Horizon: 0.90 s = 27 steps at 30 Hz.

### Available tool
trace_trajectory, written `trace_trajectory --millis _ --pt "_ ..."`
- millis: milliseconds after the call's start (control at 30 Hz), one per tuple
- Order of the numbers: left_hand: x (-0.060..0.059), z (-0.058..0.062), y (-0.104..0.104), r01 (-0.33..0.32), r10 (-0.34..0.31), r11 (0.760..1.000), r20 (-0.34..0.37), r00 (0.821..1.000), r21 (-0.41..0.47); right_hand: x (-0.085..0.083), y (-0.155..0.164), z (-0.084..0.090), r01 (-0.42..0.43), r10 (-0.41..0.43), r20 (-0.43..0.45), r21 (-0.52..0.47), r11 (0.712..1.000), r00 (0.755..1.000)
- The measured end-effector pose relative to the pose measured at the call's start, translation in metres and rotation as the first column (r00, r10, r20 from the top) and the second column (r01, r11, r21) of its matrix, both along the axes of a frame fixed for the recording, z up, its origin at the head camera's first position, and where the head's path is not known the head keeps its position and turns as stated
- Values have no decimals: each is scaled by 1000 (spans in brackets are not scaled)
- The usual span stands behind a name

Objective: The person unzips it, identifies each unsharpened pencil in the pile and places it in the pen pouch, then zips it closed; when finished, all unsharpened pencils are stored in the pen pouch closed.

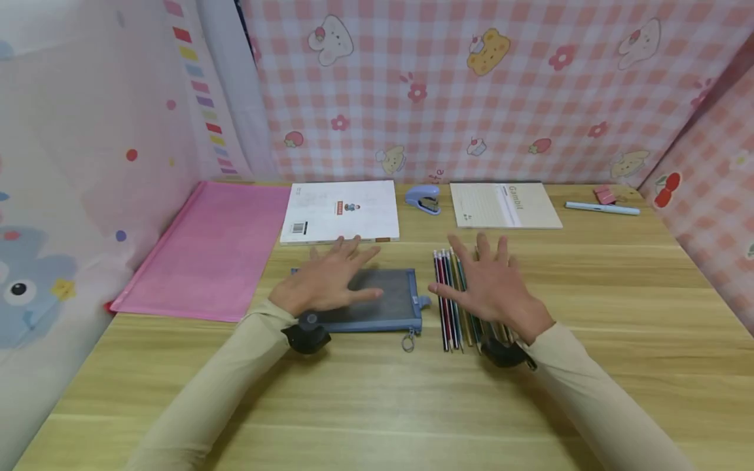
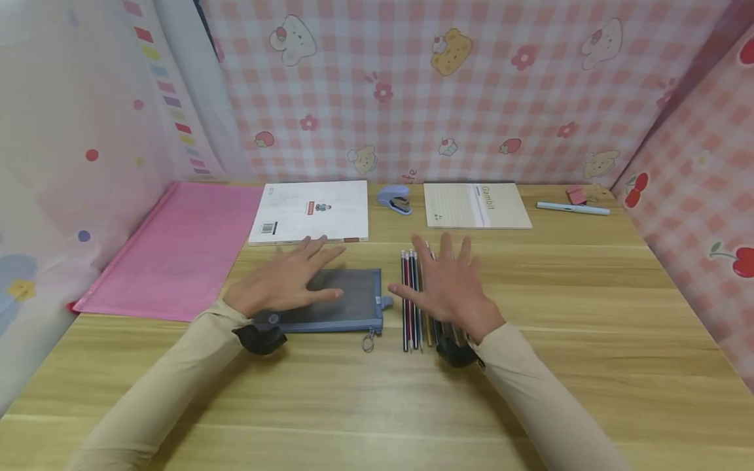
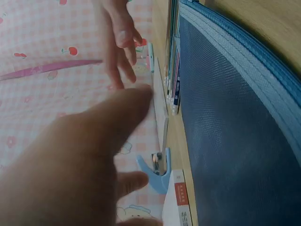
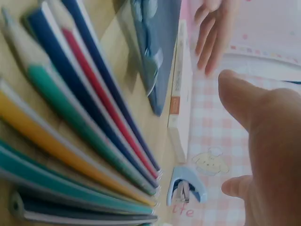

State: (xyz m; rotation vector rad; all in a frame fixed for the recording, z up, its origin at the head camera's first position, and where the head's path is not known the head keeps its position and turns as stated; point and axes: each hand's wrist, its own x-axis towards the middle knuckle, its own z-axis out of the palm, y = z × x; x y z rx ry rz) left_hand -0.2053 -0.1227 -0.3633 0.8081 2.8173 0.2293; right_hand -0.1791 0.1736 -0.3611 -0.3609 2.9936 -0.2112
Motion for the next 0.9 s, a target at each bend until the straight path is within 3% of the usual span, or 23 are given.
trace_trajectory --millis 167,300,400,500,633,767,900 --pt "-3 -2 10 177 -176 982 -26 984 60 11 -3 4 -74 69 -40 -161 984 997" --pt "-5 -2 24 336 -326 937 -112 939 91 22 -6 6 -137 116 -91 -274 952 989" --pt "-5 -2 38 431 -416 895 -138 899 111 29 -7 5 -171 133 -131 -344 923 982" --pt "-4 -3 51 470 -459 875 -112 881 115 34 -8 4 -187 136 -149 -407 894 979" --pt "-3 -5 62 504 -498 862 -96 862 57 39 -8 2 -191 139 -145 -464 865 980" --pt "-4 -8 66 539 -535 842 -107 838 14 41 -7 -1 -181 140 -121 -492 851 983" --pt "-4 -10 68 547 -542 837 -112 833 20 42 -5 -2 -164 135 -94 -509 845 986"
